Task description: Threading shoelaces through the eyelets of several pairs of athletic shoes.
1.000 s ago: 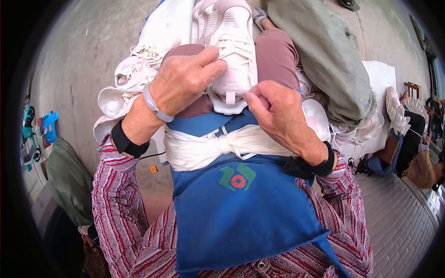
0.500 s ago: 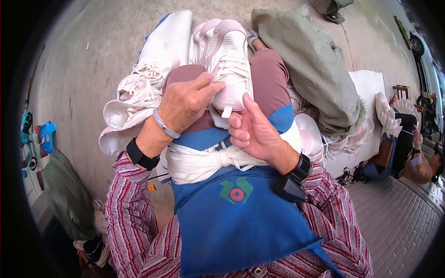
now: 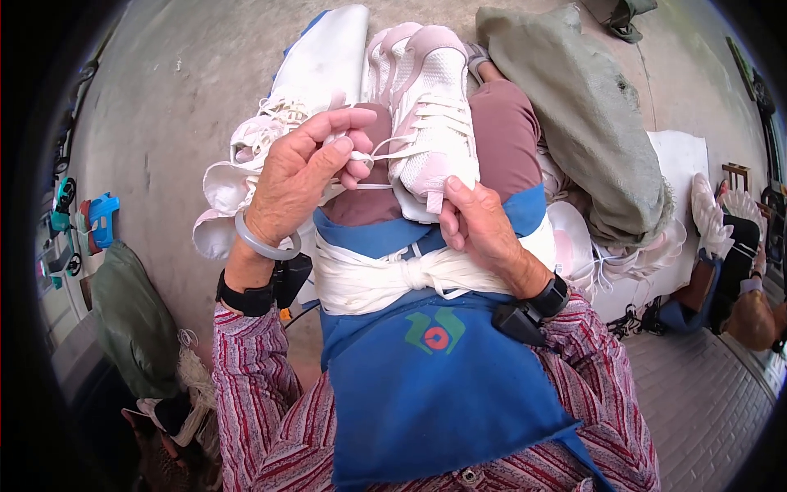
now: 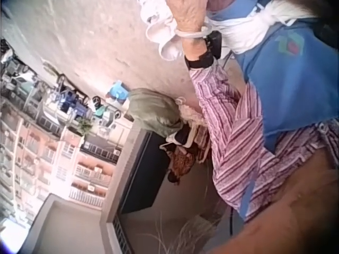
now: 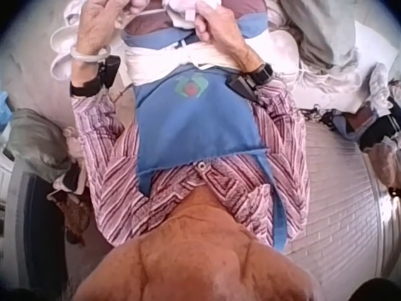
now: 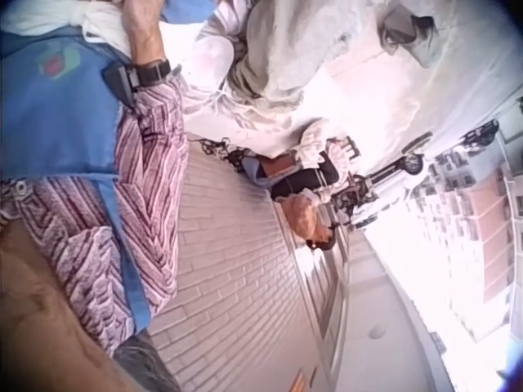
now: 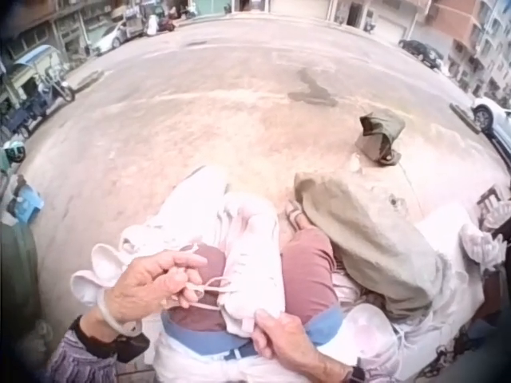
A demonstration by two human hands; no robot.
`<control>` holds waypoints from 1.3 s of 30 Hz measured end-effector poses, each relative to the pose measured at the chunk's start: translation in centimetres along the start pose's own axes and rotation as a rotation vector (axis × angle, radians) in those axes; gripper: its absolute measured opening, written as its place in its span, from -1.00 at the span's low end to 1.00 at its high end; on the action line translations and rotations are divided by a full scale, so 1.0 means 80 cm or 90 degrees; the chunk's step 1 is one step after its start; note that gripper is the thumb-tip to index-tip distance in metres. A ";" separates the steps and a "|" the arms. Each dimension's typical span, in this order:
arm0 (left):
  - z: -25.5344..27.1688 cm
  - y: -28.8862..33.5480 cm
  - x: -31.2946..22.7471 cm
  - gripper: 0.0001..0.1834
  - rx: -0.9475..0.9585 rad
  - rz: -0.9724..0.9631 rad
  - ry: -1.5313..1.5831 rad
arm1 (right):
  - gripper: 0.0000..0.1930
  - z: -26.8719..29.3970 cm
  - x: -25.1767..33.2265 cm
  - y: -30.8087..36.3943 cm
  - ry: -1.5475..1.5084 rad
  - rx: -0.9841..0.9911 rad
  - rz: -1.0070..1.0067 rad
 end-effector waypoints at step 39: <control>0.022 0.014 -0.028 -0.68 -0.059 -0.015 -0.121 | -0.51 0.001 -0.003 -0.005 0.045 -0.009 0.011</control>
Point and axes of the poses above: each hand's wrist, its own y-axis away from the middle knuckle, its own z-axis out of the back of the hand, x = y × z, the point moved 2 cm from there along -y, towards the middle knuckle, and after that the axes turned 1 degree about -z, right-handed, at the moved point
